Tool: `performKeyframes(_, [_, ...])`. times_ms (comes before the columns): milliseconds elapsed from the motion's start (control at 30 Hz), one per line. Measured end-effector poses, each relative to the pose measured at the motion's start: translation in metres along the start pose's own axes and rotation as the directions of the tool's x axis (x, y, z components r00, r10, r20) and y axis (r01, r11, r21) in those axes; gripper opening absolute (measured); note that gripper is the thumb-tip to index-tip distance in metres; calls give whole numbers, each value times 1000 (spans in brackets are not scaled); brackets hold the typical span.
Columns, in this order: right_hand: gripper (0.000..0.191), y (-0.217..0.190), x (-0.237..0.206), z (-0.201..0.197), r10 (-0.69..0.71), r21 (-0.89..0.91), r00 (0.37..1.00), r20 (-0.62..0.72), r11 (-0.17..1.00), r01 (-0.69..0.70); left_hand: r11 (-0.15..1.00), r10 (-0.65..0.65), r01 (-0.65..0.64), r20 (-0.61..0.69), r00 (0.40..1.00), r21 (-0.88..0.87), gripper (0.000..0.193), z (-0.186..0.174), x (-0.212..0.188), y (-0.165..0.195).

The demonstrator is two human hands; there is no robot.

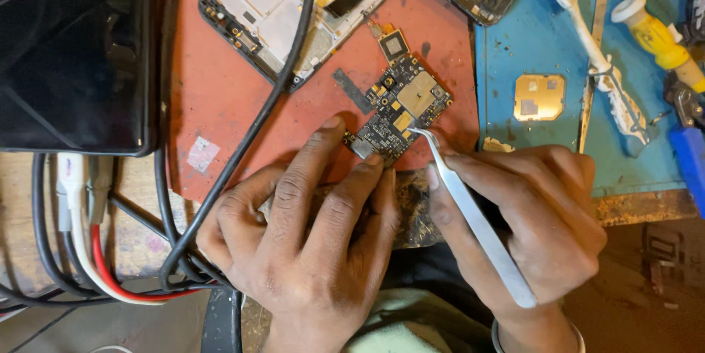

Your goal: The person uses tweezers to carefully remove and reposition small components on a smartphone motherboard. They repeatedly lift and place tiny parts while stabilizing the board with the other hand, working on a cluttered electronics repair bench.

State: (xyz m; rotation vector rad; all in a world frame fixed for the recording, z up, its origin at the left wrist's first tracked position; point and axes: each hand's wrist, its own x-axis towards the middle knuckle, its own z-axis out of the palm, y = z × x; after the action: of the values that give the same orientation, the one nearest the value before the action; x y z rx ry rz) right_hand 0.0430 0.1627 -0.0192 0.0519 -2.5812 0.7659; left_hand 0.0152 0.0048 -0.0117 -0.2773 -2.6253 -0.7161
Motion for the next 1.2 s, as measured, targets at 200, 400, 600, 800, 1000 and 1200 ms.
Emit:
performKeyframes(200, [19, 12, -23, 3, 175, 324, 973, -152, 939, -118, 1000, 19, -19, -46, 999, 3, 25, 3, 0, -3])
performKeyframes(400, [19, 14, -27, 0, 158, 307, 982, -104, 944, -119, 1000, 23, -23, -26, 999, -4, 28, 1, -1, -4])
performKeyframes(600, [27, 4, 4, -3, -8, 269, 999, -47, 963, 21, 999, 23, -25, -55, 998, -22, 25, 3, 1, -3])
performKeyframes(800, [33, -1, 14, -6, -100, 140, 993, 70, 986, 89, 999, 43, -44, -46, 998, -25, 25, 3, 0, -5])
performKeyframes(1000, [32, -9, 13, -9, -90, 100, 991, 97, 992, 80, 998, 47, -49, -47, 998, -46, 22, 5, -1, -7])
performKeyframes(1200, [30, -11, 18, -7, -90, 116, 994, 63, 990, 82, 999, 11, -11, -1, 1000, -46, 23, 3, -3, -7])
